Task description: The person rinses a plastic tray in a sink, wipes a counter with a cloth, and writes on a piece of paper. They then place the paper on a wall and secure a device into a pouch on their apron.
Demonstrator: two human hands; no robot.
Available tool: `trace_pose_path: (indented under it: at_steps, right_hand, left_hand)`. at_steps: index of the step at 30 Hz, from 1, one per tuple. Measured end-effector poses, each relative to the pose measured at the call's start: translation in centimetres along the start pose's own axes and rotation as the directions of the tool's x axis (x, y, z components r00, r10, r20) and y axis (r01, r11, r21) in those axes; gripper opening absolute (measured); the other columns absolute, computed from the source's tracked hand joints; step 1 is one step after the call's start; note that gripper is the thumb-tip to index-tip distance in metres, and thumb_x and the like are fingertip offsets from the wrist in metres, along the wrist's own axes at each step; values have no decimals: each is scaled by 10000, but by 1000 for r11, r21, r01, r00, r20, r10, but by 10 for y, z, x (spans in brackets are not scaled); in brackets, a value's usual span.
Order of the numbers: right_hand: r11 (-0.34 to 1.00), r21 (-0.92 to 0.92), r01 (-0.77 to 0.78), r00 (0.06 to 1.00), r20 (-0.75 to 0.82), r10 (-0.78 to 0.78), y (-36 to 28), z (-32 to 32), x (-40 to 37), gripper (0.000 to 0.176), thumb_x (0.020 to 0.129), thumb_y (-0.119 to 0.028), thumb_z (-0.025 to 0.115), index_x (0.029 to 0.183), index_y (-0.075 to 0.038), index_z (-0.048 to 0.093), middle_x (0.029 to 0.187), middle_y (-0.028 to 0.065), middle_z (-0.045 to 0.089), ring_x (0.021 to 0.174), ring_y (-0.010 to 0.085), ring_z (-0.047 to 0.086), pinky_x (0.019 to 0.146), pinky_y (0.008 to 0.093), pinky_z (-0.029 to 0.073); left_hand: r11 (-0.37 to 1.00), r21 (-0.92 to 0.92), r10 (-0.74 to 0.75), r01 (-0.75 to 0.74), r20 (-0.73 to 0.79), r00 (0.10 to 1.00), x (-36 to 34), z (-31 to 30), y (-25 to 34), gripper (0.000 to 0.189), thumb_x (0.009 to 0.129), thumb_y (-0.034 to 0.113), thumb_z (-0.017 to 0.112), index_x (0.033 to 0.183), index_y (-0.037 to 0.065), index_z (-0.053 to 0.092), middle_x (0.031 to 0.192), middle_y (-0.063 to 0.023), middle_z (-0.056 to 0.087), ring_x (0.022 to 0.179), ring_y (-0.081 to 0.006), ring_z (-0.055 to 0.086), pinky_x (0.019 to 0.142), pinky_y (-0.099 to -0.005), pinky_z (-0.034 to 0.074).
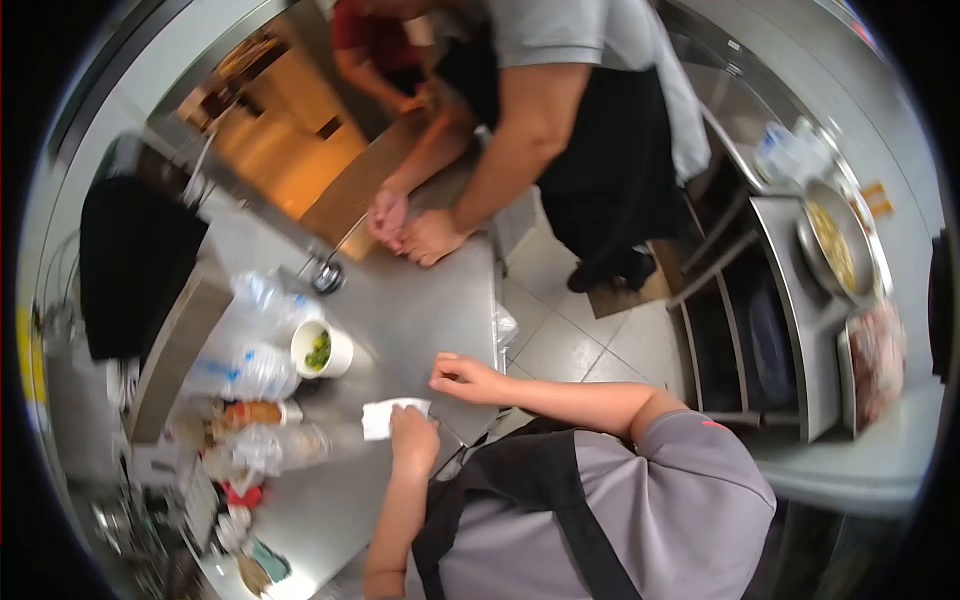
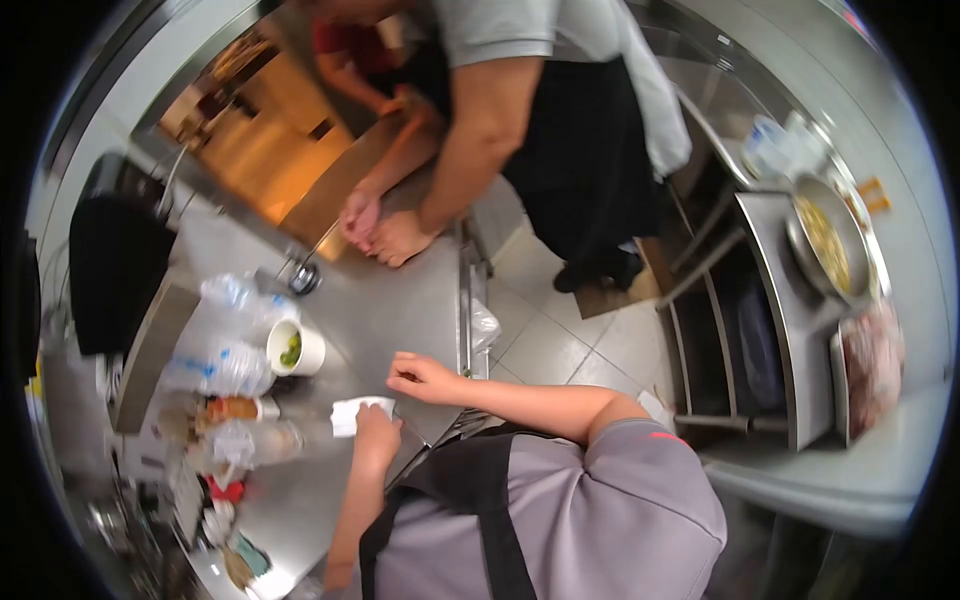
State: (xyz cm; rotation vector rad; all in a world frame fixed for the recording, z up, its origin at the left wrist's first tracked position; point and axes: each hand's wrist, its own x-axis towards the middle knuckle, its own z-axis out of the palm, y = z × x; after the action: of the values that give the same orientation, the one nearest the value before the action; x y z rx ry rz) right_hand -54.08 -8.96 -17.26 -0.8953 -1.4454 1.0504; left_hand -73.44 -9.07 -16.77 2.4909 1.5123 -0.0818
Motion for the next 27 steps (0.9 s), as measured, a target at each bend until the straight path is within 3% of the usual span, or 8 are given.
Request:
trace_pose_path:
  at_steps: [4, 8, 13, 16, 20, 24, 26, 27]
  right_hand:
    - [929, -360, -89, 969, -246, -2, -9, -49, -75, 179, 855, -189, 560, 798, -19, 555, 805, 113, 509, 708, 274, 531, 630, 367, 426]
    - [835, -463, -297, 890, -450, 67, -5, -69, -148, 173, 845, -188, 563, 793, -24, 552, 780, 132, 532, 731, 329, 545, 642, 408, 434]
    - [593, -628, -504, 864, -370, 342, 17, -85, -203, 196, 840, -228, 565, 817, -34, 584, 801, 147, 558, 758, 326, 578, 671, 430, 465]
    - [341, -729, -594, 689, -242, 683, 82, -94, -227, 260, 797, -285, 587, 884, -42, 624, 875, 181, 608, 837, 345, 605, 723, 441, 487]
    - [290, -654, -699, 563, -253, 787, 179, -110, -286, 297, 748, -287, 590, 883, -32, 661, 909, 201, 641, 878, 360, 607, 763, 435, 489]
    - [-51, -500, -864, 159, -368, 916, 190, -125, -368, 251, 703, -93, 558, 908, -52, 698, 1009, 183, 641, 935, 309, 618, 801, 385, 487]
    - [-81, -406, -910, 112, -430, 896, 194, -123, -397, 265, 684, -124, 542, 878, -36, 699, 990, 196, 642, 922, 318, 615, 791, 389, 486]
    - [-36, -508, -861, 205, -411, 888, 206, -122, -413, 289, 707, -179, 523, 883, -25, 693, 955, 207, 645, 885, 335, 617, 784, 395, 484]
  left_hand:
    - [994, 14, -113, 112, 129, 985, 24, -24, 11, 284, 874, 202, 533, 926, -74, 580, 988, -258, 582, 934, -402, 550, 794, -472, 440]
    - [978, 168, 100, -123, 140, 985, 47, -6, -5, 370, 931, 209, 405, 786, -44, 633, 845, -243, 611, 831, -418, 575, 755, -481, 446]
    - [994, 110, -3, -6, 85, 996, 56, 12, -28, 268, 876, 181, 498, 803, -54, 606, 850, -257, 589, 820, -418, 572, 735, -465, 447]
    - [995, 76, -59, 60, -17, 998, 45, -3, -35, 176, 777, 122, 633, 817, -40, 576, 878, -244, 571, 858, -399, 563, 754, -448, 446]
    - [989, -65, -135, 132, -39, 990, 30, -16, -19, 267, 657, 48, 744, 827, 0, 544, 957, -204, 528, 899, -375, 537, 786, -440, 435]
    - [995, -69, -78, 73, -83, 993, 21, -5, -21, 252, 685, 25, 709, 866, -3, 535, 1008, -204, 496, 918, -381, 516, 801, -434, 422]
    - [990, -144, -28, 8, -139, 990, 15, -3, -18, 194, 738, 17, 645, 896, -9, 534, 991, -215, 511, 949, -377, 495, 832, -430, 402]
    - [991, -134, -8, -10, -130, 992, 18, 0, -23, 194, 738, 17, 645, 896, -9, 534, 991, -215, 511, 949, -377, 495, 832, -430, 402]
